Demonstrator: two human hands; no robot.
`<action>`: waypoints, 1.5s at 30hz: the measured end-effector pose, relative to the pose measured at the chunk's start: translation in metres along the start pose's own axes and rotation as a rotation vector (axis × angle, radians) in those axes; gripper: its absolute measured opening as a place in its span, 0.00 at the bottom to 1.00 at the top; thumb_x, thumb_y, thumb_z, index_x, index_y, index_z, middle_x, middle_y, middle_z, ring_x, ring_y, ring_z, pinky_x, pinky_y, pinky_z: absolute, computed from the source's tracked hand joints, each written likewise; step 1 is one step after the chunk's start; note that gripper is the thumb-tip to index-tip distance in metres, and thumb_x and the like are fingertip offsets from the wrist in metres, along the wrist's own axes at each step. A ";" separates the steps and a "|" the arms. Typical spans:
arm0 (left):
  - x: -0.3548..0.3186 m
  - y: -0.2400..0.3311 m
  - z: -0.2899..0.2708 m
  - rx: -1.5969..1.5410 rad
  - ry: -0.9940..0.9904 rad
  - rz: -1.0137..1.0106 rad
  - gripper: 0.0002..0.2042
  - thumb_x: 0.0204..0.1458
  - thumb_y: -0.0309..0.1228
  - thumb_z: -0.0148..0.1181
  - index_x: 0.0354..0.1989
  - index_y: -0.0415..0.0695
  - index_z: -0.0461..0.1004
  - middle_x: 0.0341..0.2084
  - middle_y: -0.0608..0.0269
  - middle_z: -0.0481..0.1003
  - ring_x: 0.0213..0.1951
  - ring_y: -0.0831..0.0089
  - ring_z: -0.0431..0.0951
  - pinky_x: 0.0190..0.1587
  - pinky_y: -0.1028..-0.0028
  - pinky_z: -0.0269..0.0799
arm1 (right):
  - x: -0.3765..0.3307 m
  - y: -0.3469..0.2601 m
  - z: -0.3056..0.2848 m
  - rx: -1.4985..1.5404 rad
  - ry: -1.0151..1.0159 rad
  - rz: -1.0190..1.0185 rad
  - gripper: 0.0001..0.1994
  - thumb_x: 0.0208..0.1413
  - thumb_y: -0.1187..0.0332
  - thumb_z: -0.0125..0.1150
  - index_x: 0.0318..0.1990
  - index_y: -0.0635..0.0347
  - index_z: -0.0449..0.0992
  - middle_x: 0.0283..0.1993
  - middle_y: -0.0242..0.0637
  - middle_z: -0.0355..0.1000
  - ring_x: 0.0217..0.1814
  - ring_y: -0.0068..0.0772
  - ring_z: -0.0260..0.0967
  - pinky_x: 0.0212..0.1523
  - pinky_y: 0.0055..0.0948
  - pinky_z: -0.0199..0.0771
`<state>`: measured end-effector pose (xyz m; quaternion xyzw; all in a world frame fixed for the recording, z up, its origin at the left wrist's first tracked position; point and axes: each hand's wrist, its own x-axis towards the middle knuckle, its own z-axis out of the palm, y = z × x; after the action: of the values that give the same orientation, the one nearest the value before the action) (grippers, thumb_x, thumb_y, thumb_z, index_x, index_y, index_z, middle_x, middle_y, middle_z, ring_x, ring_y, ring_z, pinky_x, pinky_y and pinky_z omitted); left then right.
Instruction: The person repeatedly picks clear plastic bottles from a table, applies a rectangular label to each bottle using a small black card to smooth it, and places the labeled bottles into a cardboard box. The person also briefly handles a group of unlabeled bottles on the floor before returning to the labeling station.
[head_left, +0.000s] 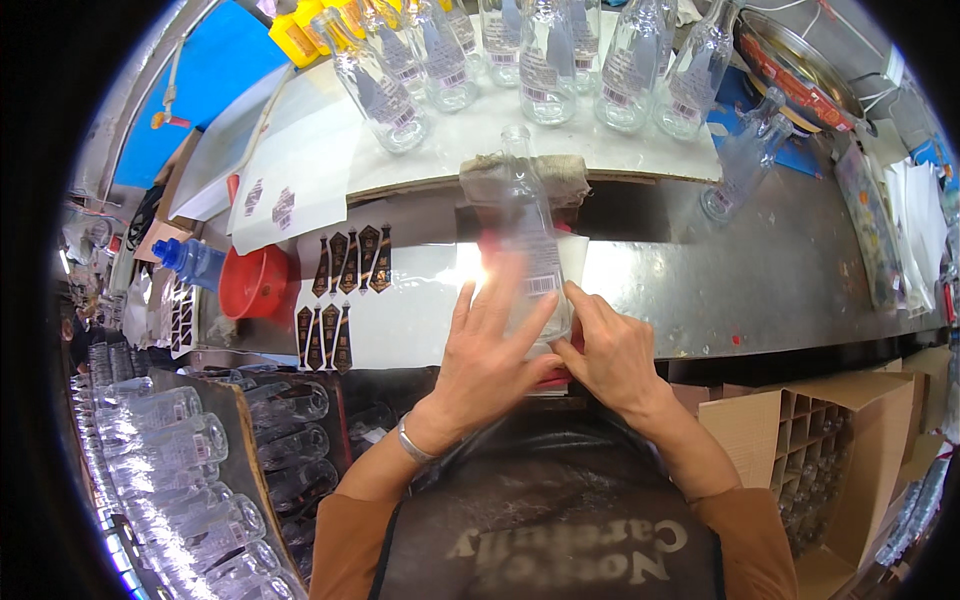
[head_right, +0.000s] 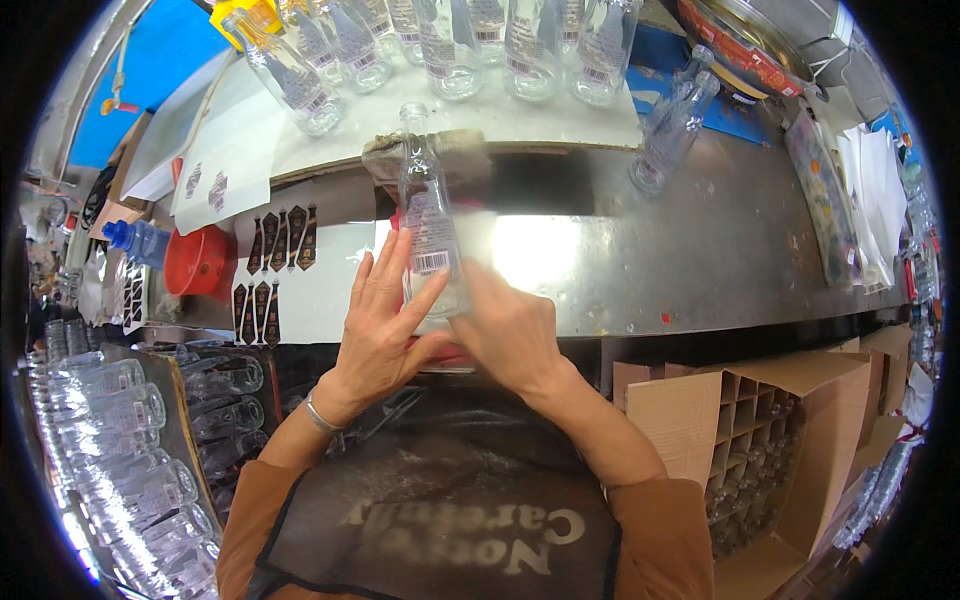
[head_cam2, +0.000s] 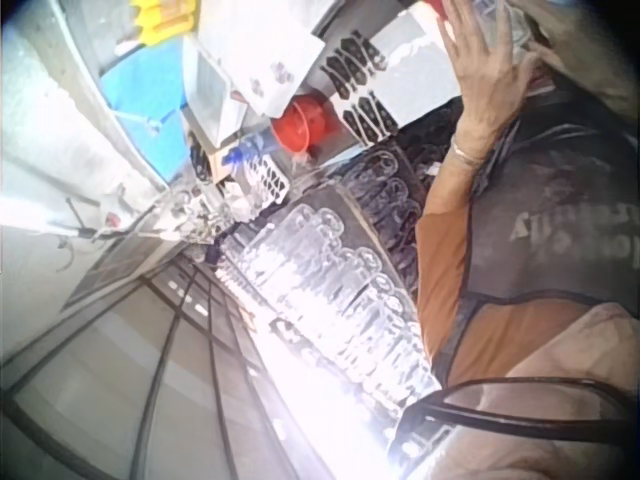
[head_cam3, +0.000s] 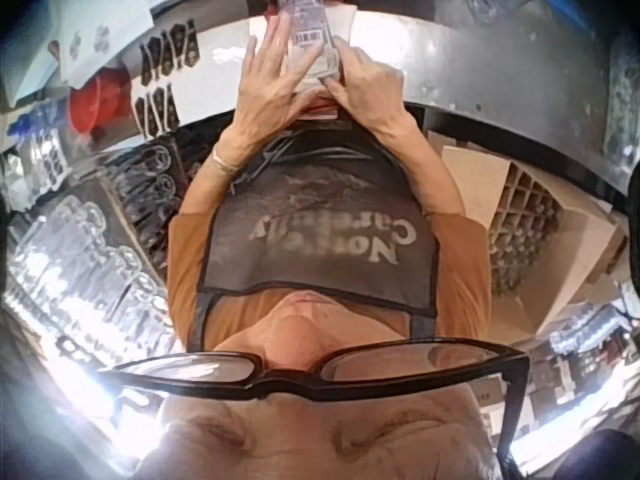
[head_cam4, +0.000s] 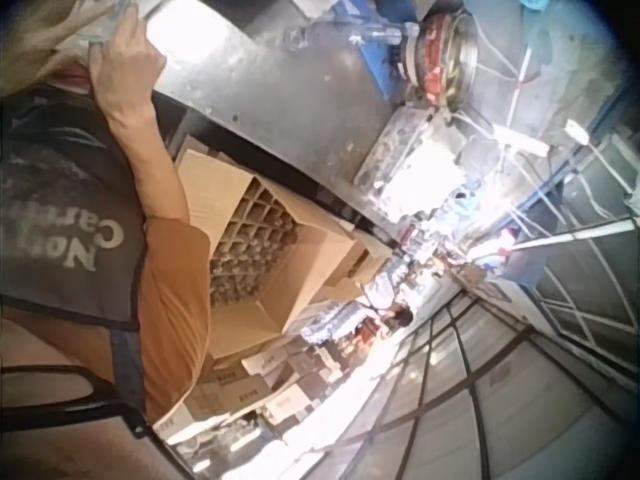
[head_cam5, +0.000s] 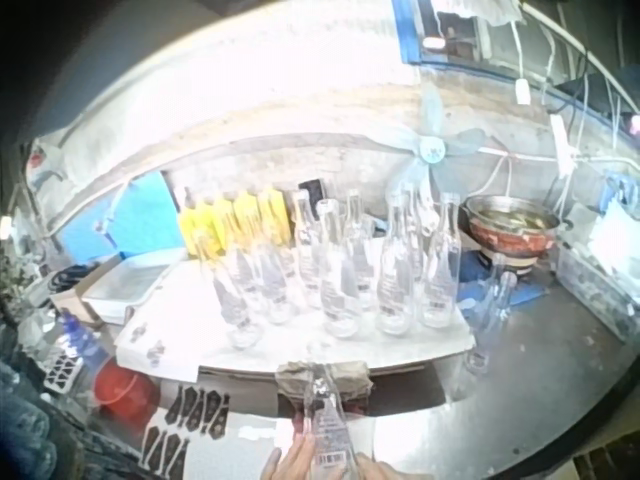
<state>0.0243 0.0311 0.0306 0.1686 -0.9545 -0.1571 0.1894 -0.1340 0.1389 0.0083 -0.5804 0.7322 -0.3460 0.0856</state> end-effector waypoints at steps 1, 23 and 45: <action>0.000 -0.005 -0.002 -0.047 0.028 0.017 0.28 0.56 0.39 0.63 0.65 0.47 0.70 0.72 0.38 0.53 0.73 0.43 0.52 0.72 0.51 0.47 | 0.000 0.001 0.000 0.007 -0.007 0.007 0.32 0.45 0.68 0.72 0.59 0.62 0.69 0.32 0.37 0.73 0.28 0.41 0.75 0.29 0.37 0.74; 0.027 -0.041 0.023 -0.541 0.214 -0.162 0.24 0.56 0.25 0.62 0.64 0.46 0.72 0.70 0.43 0.58 0.68 0.51 0.64 0.66 0.61 0.63 | 0.042 0.029 -0.001 0.662 -0.181 0.282 0.27 0.60 0.57 0.66 0.59 0.70 0.71 0.54 0.52 0.76 0.50 0.38 0.77 0.52 0.33 0.74; 0.029 -0.038 0.022 -0.504 0.212 -0.162 0.24 0.56 0.27 0.63 0.64 0.44 0.71 0.70 0.43 0.58 0.69 0.51 0.62 0.67 0.62 0.60 | 0.039 0.066 -0.008 1.279 0.140 0.537 0.12 0.65 0.68 0.56 0.52 0.65 0.74 0.44 0.37 0.76 0.41 0.24 0.74 0.44 0.24 0.75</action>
<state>-0.0006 -0.0088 0.0062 0.2074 -0.8435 -0.3856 0.3111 -0.2027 0.1121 -0.0148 -0.1912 0.5065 -0.7128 0.4458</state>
